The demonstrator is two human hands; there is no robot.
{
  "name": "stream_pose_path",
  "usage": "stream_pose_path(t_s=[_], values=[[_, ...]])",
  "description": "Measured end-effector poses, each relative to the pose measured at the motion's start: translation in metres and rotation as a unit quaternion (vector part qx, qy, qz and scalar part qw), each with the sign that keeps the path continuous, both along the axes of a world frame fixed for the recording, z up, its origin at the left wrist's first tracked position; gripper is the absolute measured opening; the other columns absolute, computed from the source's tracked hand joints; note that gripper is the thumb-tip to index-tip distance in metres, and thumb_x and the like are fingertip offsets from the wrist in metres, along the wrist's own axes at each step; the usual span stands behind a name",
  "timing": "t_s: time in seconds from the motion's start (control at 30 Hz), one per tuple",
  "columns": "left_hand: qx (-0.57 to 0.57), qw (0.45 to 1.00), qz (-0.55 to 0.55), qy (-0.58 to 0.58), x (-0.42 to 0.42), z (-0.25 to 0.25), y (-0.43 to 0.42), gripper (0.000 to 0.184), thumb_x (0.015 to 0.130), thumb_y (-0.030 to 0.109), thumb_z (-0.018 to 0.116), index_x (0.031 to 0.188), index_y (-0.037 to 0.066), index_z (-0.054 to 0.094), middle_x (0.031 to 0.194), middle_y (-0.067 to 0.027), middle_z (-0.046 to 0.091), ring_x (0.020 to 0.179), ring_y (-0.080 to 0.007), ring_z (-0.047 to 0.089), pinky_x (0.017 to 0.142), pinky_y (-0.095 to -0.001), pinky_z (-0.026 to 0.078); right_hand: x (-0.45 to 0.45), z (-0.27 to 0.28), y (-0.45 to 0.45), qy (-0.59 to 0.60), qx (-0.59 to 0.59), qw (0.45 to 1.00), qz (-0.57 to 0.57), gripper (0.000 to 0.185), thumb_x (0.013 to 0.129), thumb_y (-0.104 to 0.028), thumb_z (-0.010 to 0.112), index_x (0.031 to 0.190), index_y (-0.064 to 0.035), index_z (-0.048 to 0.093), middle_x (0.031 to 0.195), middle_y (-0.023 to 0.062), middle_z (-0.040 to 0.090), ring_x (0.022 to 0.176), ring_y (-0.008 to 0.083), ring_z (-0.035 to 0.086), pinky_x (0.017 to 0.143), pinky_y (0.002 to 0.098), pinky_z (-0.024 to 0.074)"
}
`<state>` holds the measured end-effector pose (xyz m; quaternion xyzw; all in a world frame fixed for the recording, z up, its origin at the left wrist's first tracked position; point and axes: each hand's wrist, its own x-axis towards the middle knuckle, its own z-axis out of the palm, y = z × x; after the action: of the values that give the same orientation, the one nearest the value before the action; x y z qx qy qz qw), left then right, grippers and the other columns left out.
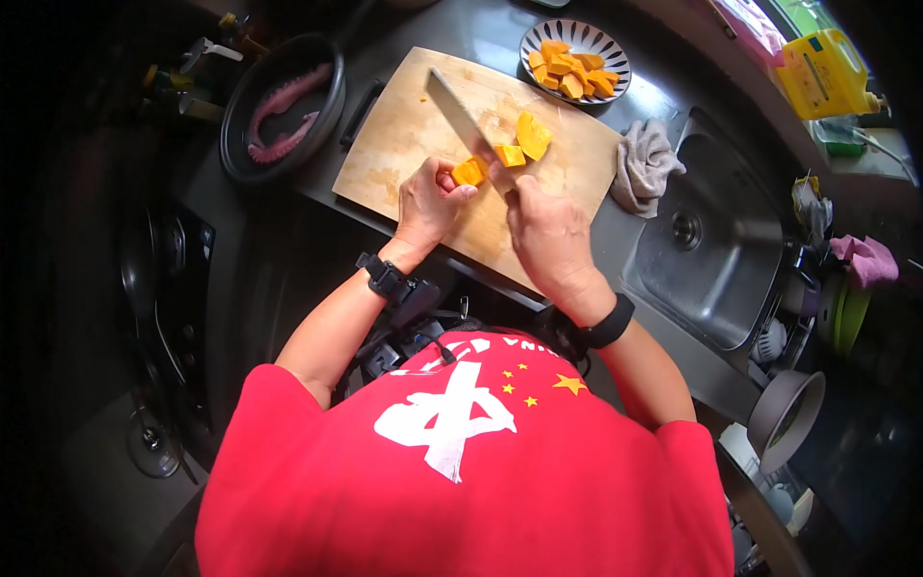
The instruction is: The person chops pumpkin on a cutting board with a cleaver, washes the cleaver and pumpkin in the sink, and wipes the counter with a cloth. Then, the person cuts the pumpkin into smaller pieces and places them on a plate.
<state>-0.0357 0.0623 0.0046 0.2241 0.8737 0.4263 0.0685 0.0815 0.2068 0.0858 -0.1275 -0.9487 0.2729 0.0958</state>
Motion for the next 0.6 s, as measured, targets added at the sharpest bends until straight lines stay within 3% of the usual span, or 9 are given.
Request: stream_pose_path(t_s=[0.03,0.1,0.2,0.27,0.3,0.4,0.5,0.53,0.6], values=[[0.03,1.0,0.004,-0.003,0.0,0.001,0.001,0.036,0.069,0.014,0.082,0.096,0.002,0.061,0.075,-0.0124,0.062,0.07,-0.0301,0.062,0.068,-0.0398,0.052,-0.001,0.003,-0.004,0.024,0.011,1.0,0.004,0.011,0.091,-0.012,0.055,0.095,-0.0017,0.054,0.068,0.022,0.061,0.065,0.0435,0.062,0.062,0.0533,0.0481],[0.031,0.999,0.011,-0.028,-0.002,0.0,0.002,0.037,0.069,0.013,0.083,0.093,0.001,0.058,0.075,-0.0132,0.063,0.069,-0.0302,0.064,0.068,-0.0394,0.052,-0.005,-0.029,-0.001,-0.081,0.057,0.994,0.049,0.009,0.09,-0.01,0.053,0.09,-0.0006,0.054,0.068,0.0226,0.061,0.065,0.042,0.063,0.061,0.0519,0.0489],[0.004,0.999,-0.003,-0.039,-0.007,0.004,-0.001,0.036,0.07,0.012,0.082,0.094,0.001,0.059,0.076,-0.013,0.063,0.071,-0.0303,0.064,0.068,-0.0397,0.052,-0.014,-0.039,0.013,-0.069,0.017,0.996,0.058,0.013,0.09,-0.01,0.053,0.083,0.0012,0.054,0.068,0.0264,0.06,0.066,0.0431,0.063,0.062,0.0506,0.05],[-0.027,1.0,-0.011,0.002,-0.006,0.001,-0.004,0.034,0.071,0.011,0.082,0.097,0.0,0.063,0.077,-0.0096,0.066,0.069,-0.0213,0.065,0.068,-0.0337,0.054,-0.018,-0.029,0.025,-0.186,-0.176,0.966,0.031,0.022,0.092,-0.014,0.053,0.078,0.0027,0.054,0.062,0.0212,0.06,0.054,0.035,0.062,0.053,0.0443,0.0503],[-0.025,1.0,-0.013,0.005,-0.007,0.0,-0.003,0.034,0.071,0.011,0.082,0.097,0.0,0.063,0.077,-0.0096,0.066,0.069,-0.0213,0.065,0.068,-0.0337,0.054,-0.016,-0.029,0.029,-0.183,-0.174,0.967,0.029,0.022,0.092,-0.014,0.053,0.078,0.0027,0.054,0.062,0.0212,0.06,0.054,0.035,0.062,0.053,0.0443,0.0503],[-0.009,1.0,-0.024,-0.011,-0.009,-0.002,-0.005,0.036,0.071,0.008,0.081,0.101,0.001,0.063,0.086,-0.0109,0.065,0.07,-0.0229,0.065,0.07,-0.0338,0.055,0.002,-0.041,0.031,-0.128,-0.384,0.913,-0.058,0.028,0.097,-0.021,0.056,0.082,0.0016,0.055,0.054,0.0021,0.052,0.039,0.013,0.051,0.037,0.0301,0.0416],[0.022,0.999,-0.023,-0.002,-0.011,0.001,0.002,0.039,0.07,0.008,0.082,0.104,0.002,0.064,0.099,-0.0135,0.063,0.073,-0.0233,0.065,0.072,-0.0344,0.055,0.016,-0.016,0.028,-0.046,-0.347,0.924,-0.151,0.023,0.096,-0.018,0.058,0.084,0.0019,0.058,0.053,0.0032,0.053,0.04,0.0145,0.053,0.039,0.0303,0.0431],[-0.043,0.996,-0.041,0.069,-0.013,0.006,0.005,0.043,0.07,0.015,0.084,0.107,0.004,0.064,0.109,-0.0152,0.06,0.087,-0.0266,0.063,0.081,-0.0382,0.052,0.02,-0.013,0.033,-0.008,-0.321,0.934,-0.156,0.019,0.095,-0.015,0.059,0.089,0.0027,0.06,0.055,0.0054,0.054,0.04,0.0136,0.053,0.039,0.0304,0.0427],[-0.046,0.989,-0.058,0.13,-0.014,0.02,0.021,0.045,0.071,0.019,0.084,0.109,0.004,0.064,0.109,-0.0154,0.06,0.095,-0.029,0.06,0.086,-0.0398,0.049,0.024,-0.019,0.055,0.008,-0.169,0.975,-0.141,0.017,0.094,-0.016,0.059,0.093,0.0011,0.061,0.063,0.0174,0.061,0.051,0.0305,0.062,0.05,0.0414,0.0478]])
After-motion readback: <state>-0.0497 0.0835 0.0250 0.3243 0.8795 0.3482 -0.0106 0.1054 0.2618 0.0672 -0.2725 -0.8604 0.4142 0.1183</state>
